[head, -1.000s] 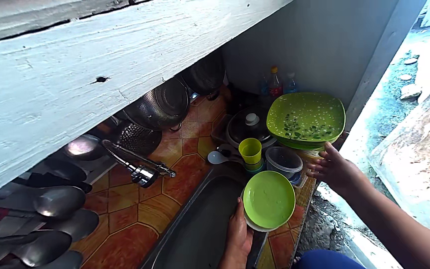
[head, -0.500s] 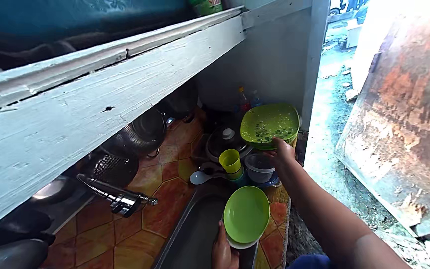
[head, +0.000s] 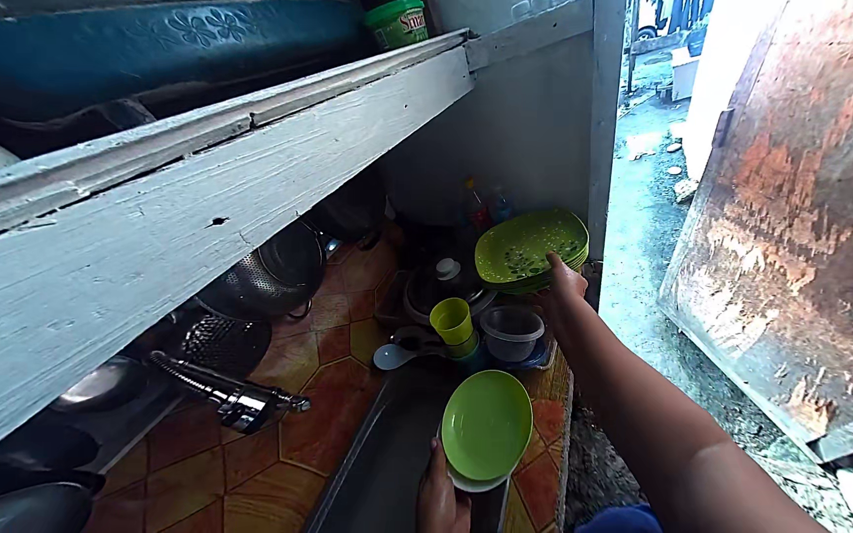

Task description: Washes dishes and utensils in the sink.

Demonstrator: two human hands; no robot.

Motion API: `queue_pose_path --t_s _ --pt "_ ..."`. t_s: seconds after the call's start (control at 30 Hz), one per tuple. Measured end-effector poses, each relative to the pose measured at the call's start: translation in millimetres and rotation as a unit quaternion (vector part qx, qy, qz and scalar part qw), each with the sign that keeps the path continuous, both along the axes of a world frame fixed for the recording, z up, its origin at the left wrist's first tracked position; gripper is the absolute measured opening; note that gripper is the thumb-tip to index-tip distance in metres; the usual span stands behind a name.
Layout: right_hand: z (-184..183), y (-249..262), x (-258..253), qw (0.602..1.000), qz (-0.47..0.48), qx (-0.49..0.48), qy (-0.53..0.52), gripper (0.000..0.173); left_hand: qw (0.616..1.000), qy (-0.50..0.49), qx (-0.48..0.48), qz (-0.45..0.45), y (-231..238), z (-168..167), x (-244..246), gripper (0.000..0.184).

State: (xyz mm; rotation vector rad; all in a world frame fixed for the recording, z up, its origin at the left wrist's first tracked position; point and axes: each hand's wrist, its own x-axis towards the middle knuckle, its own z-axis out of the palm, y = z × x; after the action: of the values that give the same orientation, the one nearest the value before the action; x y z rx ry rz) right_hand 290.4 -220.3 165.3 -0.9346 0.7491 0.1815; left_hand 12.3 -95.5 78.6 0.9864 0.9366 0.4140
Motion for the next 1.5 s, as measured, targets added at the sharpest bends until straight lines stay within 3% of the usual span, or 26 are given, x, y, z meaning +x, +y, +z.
queue_pose_path --t_s 0.13,0.33,0.5,0.63,0.73,0.97,1.2,1.27,1.37,1.4,1.43,1.5 --pt "-4.8 -1.8 2.8 0.998 0.015 -0.054 0.001 0.060 1.000 -0.001 -0.002 0.000 0.7 1.4 3.7 0.050" --pt "-4.8 -20.1 -6.9 1.000 0.015 0.005 -0.012 0.057 1.000 0.004 0.021 -0.013 1.8 11.4 8.7 0.049" --pt "-6.9 -31.4 -2.4 0.998 0.030 0.014 -0.045 0.065 0.999 -0.002 0.033 -0.026 1.1 26.0 23.1 0.047" --pt "-2.5 -46.0 -4.5 0.995 0.049 0.047 -0.068 0.053 0.998 -0.002 0.039 -0.046 -6.0 48.6 44.7 0.047" --pt "11.4 -57.5 -2.6 0.993 0.052 0.081 -0.071 0.041 0.995 -0.014 0.051 -0.089 -12.8 66.6 68.0 0.044" --pt "46.3 -86.7 10.2 0.988 0.062 0.089 -0.110 0.031 0.989 -0.010 0.064 -0.130 -25.7 87.3 156.7 0.043" --pt "56.2 -104.3 21.8 0.981 0.072 0.103 -0.145 0.025 0.971 -0.006 0.156 -0.181 -31.9 87.4 250.5 0.036" --pt "52.7 -105.0 23.5 0.980 0.076 0.099 -0.153 0.029 0.923 0.054 0.292 -0.244 -33.4 87.4 267.5 0.034" --pt "40.8 -103.7 28.4 0.981 0.080 0.092 -0.153 0.038 0.722 0.248 0.535 -0.361 -32.0 91.6 283.8 0.046" --pt "36.6 -103.0 30.0 0.981 0.081 0.090 -0.151 0.040 0.687 0.287 0.562 -0.360 -32.3 89.0 287.4 0.050" --pt "32.3 -101.8 31.4 0.982 0.082 0.088 -0.147 0.041 0.680 0.302 0.568 -0.352 -31.8 84.9 289.3 0.052" --pt "24.7 -98.6 32.6 0.983 0.088 0.081 -0.142 0.045 0.705 0.254 0.580 -0.319 -29.7 74.4 286.5 0.047"
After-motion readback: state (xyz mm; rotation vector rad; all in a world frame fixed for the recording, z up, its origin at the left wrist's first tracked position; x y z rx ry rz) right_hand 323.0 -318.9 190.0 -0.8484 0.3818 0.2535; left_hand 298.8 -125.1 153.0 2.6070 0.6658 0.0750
